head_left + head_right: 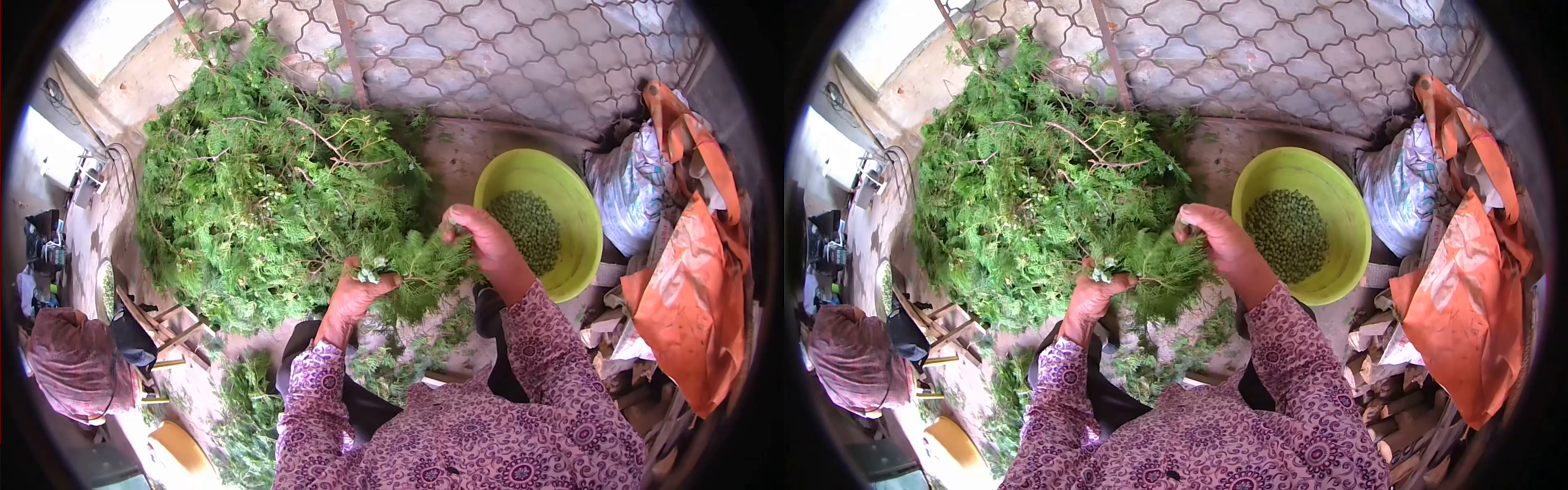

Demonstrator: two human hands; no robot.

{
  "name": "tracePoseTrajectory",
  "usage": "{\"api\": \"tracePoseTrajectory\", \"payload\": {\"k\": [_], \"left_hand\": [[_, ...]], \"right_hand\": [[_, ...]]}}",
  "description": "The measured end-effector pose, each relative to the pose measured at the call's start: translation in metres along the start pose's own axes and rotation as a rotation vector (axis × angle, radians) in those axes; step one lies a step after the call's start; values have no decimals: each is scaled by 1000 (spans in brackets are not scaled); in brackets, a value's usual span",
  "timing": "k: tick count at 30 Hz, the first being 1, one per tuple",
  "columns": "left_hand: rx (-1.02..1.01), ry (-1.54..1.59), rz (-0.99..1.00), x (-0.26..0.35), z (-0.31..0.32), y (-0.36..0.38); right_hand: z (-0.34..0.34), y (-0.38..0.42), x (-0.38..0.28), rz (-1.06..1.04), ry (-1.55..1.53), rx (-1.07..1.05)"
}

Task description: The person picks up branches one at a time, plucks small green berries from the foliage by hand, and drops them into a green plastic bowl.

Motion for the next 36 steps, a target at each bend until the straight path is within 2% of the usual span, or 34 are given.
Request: {"api": "tracePoseTrajectory", "payload": {"k": [1,3,5,6,7,9,11,13,16,17,19,20,22,23,25,29,31,33,35,36], "left_hand": [[-4,-23,-20,1,1,2],[-42,-1,-27,2,3,3],[-81,17,-35,4,4,3],[-79,-26,-49,5,4,3],[-77,-66,-63,5,4,2],[-40,-102,-49,-10,-3,-8],[-3,-144,-40,-19,-9,-11],[-8,-3,-38,-22,-13,-10],[-105,8,-76,-15,-10,-7],[-104,8,-77,-11,-6,-4],[-61,-192,-15,-3,2,2],[-61,-193,-18,-5,2,0],[-133,103,-199,-11,2,-2],[-133,102,-201,-11,2,-1],[-105,-140,-52,-8,2,1],[-83,-158,-125,-8,2,0],[-17,131,-173,-13,1,1],[-52,69,-201,-15,-3,0],[-190,54,-169,-28,-10,-8],[-199,-76,-151,-32,-17,-10]], "right_hand": [[-2,0,0,156,-189,65],[1,-1,5,149,-74,103],[12,7,3,176,309,65],[1,-1,22,98,237,-139],[0,-2,29,99,237,-139],[3,3,44,268,142,-160],[14,7,39,198,212,-181],[17,6,43,216,482,-132],[20,7,39,164,515,-160],[18,7,40,167,514,-160],[11,8,44,381,133,-97],[10,8,47,382,131,-95],[9,9,54,451,139,-157],[9,11,55,452,137,-156],[8,13,58,464,123,-118],[13,14,49,364,320,-121],[15,17,46,292,270,-168],[16,21,43,271,190,-231],[15,25,42,245,110,-281],[15,25,45,321,109,-344]]}}
Point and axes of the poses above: each hand's wrist, its own y-axis away from the middle knuckle, its own z-axis out of the palm, x = y × z, the point moved 3 cm from there along -y, towards the middle knuckle, and after that the axes turned 15 degrees about x, right-handed, at the moved point
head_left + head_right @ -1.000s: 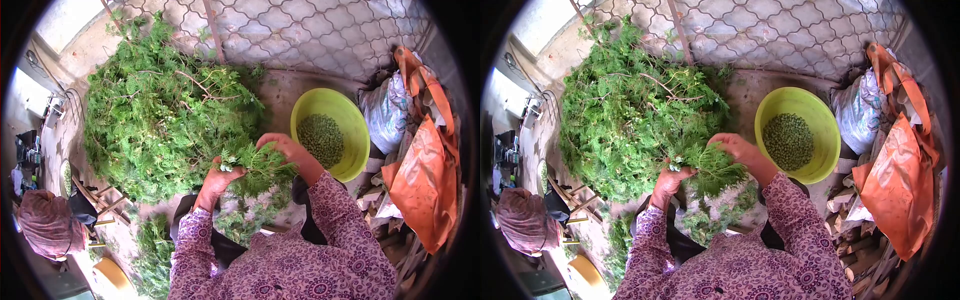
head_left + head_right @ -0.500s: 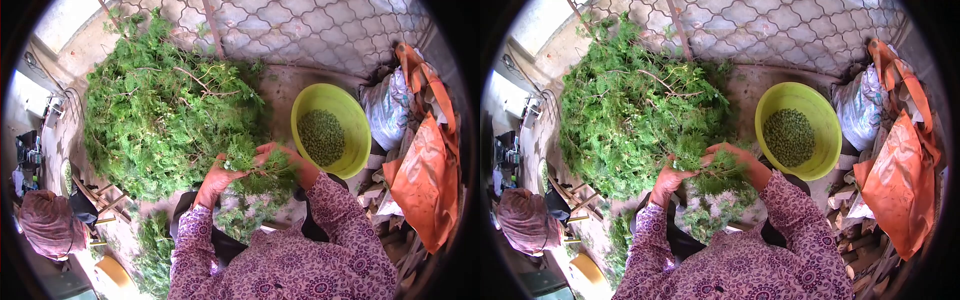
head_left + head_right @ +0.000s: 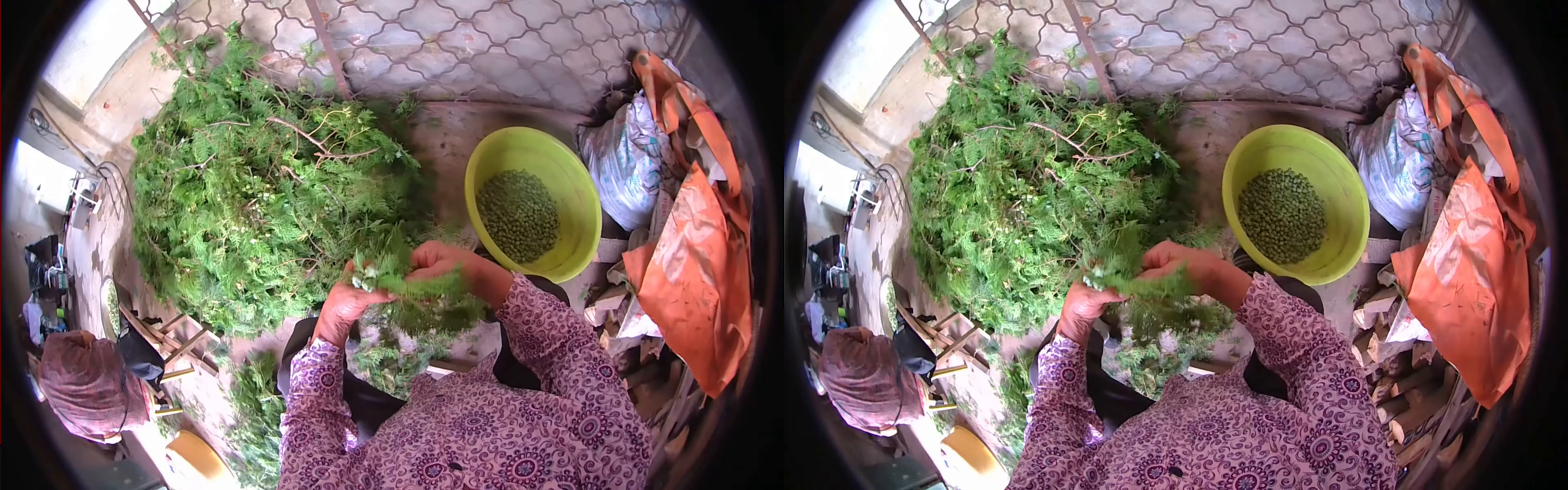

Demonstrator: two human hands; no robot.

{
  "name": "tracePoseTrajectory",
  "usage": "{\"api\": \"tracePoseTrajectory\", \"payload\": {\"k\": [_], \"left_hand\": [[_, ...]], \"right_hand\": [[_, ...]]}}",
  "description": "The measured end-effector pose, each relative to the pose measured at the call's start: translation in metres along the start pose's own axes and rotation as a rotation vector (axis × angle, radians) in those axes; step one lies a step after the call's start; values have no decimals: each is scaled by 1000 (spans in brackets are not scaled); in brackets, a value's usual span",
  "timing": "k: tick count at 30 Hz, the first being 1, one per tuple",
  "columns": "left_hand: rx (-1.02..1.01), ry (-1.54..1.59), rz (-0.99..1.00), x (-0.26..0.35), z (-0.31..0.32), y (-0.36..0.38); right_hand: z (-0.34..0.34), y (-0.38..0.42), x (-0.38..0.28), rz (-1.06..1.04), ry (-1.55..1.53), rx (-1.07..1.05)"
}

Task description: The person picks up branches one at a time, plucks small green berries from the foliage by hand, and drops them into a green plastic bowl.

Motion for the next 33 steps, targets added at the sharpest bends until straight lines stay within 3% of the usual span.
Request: {"api": "tracePoseTrajectory", "payload": {"k": [5,7,8,9,11,13,14,16,17,19,21,25,27,29,31,33], "left_hand": [[111,-119,17,14,14,17],[81,-115,90,10,16,11],[-20,-336,130,12,14,5],[-18,-332,132,12,15,5],[124,-216,29,16,21,7],[155,-271,96,22,26,10],[137,-326,80,26,29,11],[110,-431,68,35,37,14],[109,-430,68,34,37,13],[140,-420,28,30,37,9],[133,-410,48,27,43,6],[13,-478,25,25,53,5],[-31,-515,-1,21,53,2],[-28,-416,60,22,54,4],[-26,-451,28,28,56,7],[-25,-529,-27,33,57,10]], "right_hand": [[6,11,-13,97,-13,-123],[0,12,-37,-177,137,65],[-4,19,-49,-186,119,217],[-11,25,-59,-196,104,366],[-37,31,-75,-277,155,404],[-70,45,-84,-440,371,753],[-88,49,-80,-444,375,747],[-104,62,-84,-757,1476,1272],[-101,63,-85,-757,1477,1272],[-91,59,-84,-621,1073,1128],[-70,39,-71,-531,624,824],[-15,15,-53,-650,894,445],[-9,10,-51,-680,912,431],[-6,8,-50,-513,1043,345],[-7,8,-46,-521,968,374],[-6,6,-41,-386,752,377]]}}
Point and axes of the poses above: each hand's wrist, its own y-axis away from the middle knuckle, its own z-axis out of the palm, x = y × z, the point moved 3 cm from there along -y, towards the middle knuckle, and after that the axes turned 15 degrees about x, right-handed, at the moved point
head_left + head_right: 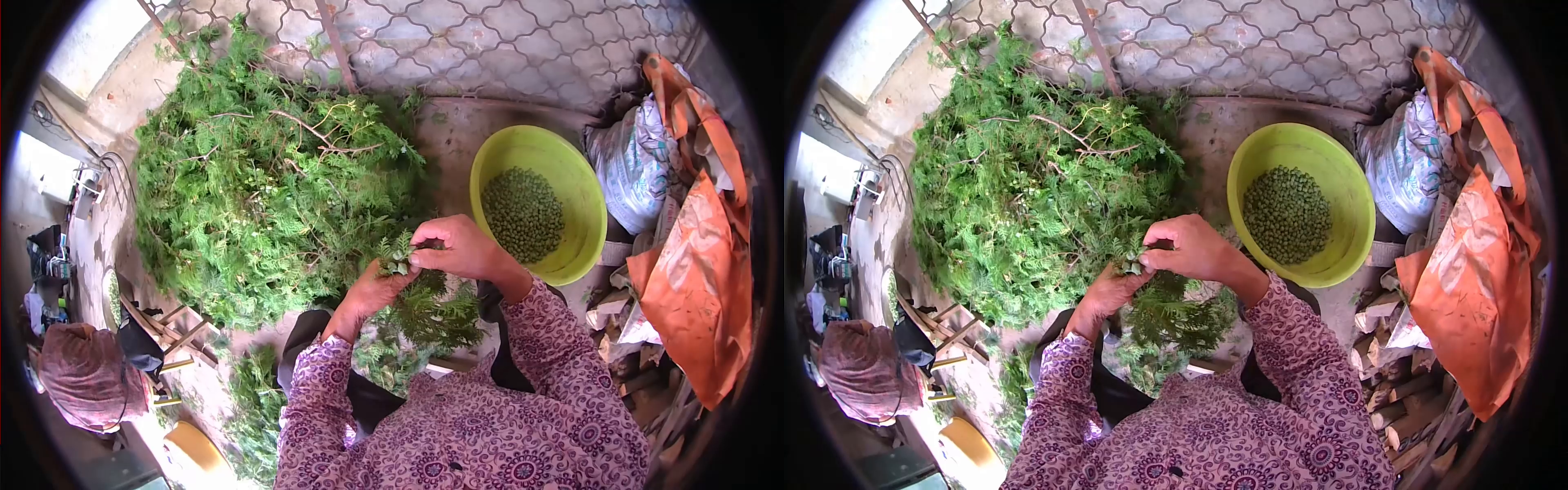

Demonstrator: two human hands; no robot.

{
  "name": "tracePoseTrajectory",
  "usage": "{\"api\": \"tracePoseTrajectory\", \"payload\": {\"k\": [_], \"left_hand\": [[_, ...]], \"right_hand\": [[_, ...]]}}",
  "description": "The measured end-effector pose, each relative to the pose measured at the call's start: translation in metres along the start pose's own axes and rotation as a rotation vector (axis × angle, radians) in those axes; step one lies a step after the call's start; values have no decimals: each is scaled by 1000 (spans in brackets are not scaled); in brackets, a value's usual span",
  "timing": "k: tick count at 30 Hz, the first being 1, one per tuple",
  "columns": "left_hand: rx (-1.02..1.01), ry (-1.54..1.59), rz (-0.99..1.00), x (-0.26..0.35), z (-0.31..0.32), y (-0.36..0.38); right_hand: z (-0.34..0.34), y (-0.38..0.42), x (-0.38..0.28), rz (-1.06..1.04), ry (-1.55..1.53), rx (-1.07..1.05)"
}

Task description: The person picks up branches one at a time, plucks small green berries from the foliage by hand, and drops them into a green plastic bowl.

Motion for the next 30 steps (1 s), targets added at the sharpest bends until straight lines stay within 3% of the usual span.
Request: {"api": "tracePoseTrajectory", "payload": {"k": [3,7,9,10,12,16,18,19,21,22,24,27,30], "left_hand": [[-29,136,37,-9,1,1],[-75,39,183,-19,2,-8],[-206,426,244,-38,2,-14],[-201,433,244,-44,2,-16],[-255,434,73,-54,2,-18],[-199,330,220,-55,-10,-21],[-754,1225,-357,-71,-9,-29],[-753,1228,-354,-69,-8,-26],[-429,857,-207,-70,-11,-25],[-428,857,-207,-66,-9,-22],[-54,55,54,-58,-11,-17],[-81,-38,113,-24,-7,-2],[-95,98,207,-48,-5,-16]], "right_hand": [[1,0,-14,67,55,-72],[5,-2,7,183,-98,-72],[-7,-7,2,-511,-331,49],[-12,-6,-2,-509,-330,40],[-21,-9,-1,330,-1239,30],[-21,-7,-7,317,-942,-39],[-14,-3,-11,330,-926,-17],[-10,-3,-10,334,-776,-53],[-6,2,-16,289,-382,-61],[1,4,-14,288,-382,-62],[11,4,-7,50,-138,-28],[14,5,-1,19,-18,-48],[15,5,-1,4,-24,-85]]}}
Point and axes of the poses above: each hand's wrist, its own y-axis away from the middle knuckle, its own z-axis out of the palm, x = y × z, the point moved 3 cm from there along -y, towards the middle knuckle, and after that the axes turned 15 degrees about x, right-handed, at the moved point
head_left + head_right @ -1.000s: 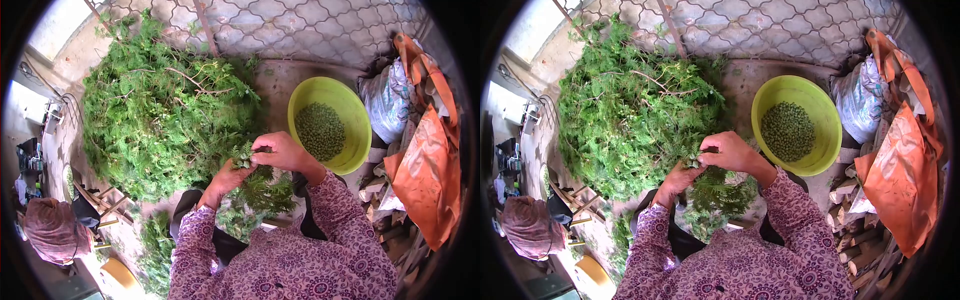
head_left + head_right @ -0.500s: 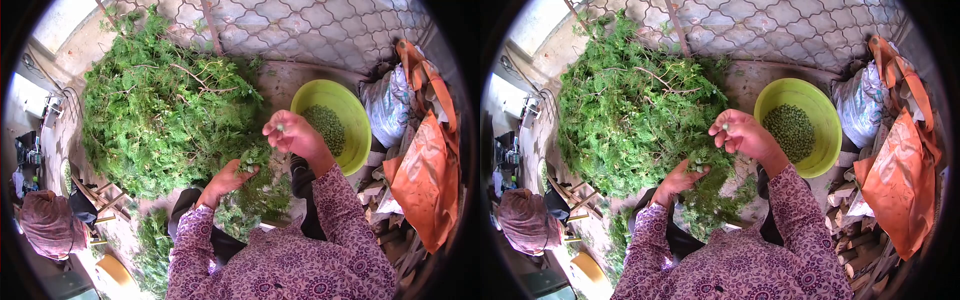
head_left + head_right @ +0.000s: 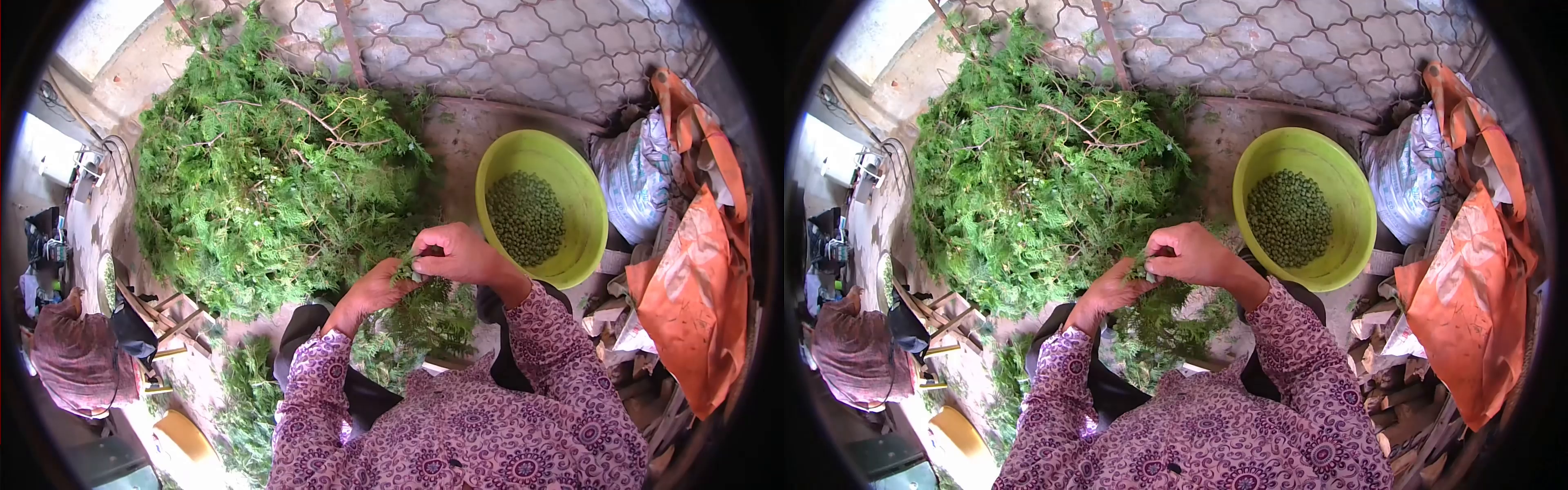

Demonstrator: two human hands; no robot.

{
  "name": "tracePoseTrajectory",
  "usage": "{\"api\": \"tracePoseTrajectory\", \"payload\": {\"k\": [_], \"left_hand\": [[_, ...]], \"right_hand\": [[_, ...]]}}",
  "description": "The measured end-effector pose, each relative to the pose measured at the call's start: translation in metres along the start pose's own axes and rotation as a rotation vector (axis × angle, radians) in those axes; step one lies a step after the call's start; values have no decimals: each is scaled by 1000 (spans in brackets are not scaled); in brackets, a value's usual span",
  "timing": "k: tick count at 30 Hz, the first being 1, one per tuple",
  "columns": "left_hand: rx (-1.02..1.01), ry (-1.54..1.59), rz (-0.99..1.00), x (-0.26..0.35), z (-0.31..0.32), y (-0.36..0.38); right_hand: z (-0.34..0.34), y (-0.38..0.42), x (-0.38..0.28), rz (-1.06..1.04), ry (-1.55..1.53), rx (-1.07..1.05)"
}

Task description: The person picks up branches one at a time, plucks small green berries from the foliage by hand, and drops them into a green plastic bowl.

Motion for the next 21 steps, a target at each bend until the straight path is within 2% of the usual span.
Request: {"api": "tracePoseTrajectory", "payload": {"k": [2,4,6,8,10,11,13,14,15,16,18,19,20,21], "left_hand": [[-33,52,-1,8,2,1],[-69,102,1,7,3,-1],[-105,295,-81,-14,2,-9],[-86,253,-93,-24,-3,-11],[-61,219,-102,-22,-2,-8],[-59,222,-25,-4,3,-1],[-62,220,49,21,4,5],[27,41,-73,24,1,6],[116,-137,-196,22,-4,8],[119,-136,-197,13,-7,4],[20,381,-324,-13,-10,-8],[23,382,-324,-11,-9,-5],[80,216,-194,-5,-9,-1],[135,49,-64,0,-9,1]], "right_hand": [[1,1,-2,16,-11,-20],[3,4,-3,283,-236,-73],[4,5,1,345,-334,-51],[0,7,9,410,-429,-35],[-14,3,10,339,-940,-83],[-15,1,7,338,-1073,-61],[-14,3,-12,380,-1026,2],[-14,4,-18,424,-974,60],[-12,4,-15,379,-918,4],[-11,4,-15,381,-918,1],[-8,7,-14,274,-382,-69],[-1,5,-11,-3,-194,21],[6,6,-4,-3,-196,20],[9,7,1,-68,-51,72]]}}
Point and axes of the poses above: each hand's wrist, its own y-axis away from the middle knuckle, its own z-axis out of the palm, x = y × z, the point moved 3 cm from there along -y, towards the middle knuckle, and after that the axes turned 15 degrees about x, right-handed, at the moved point
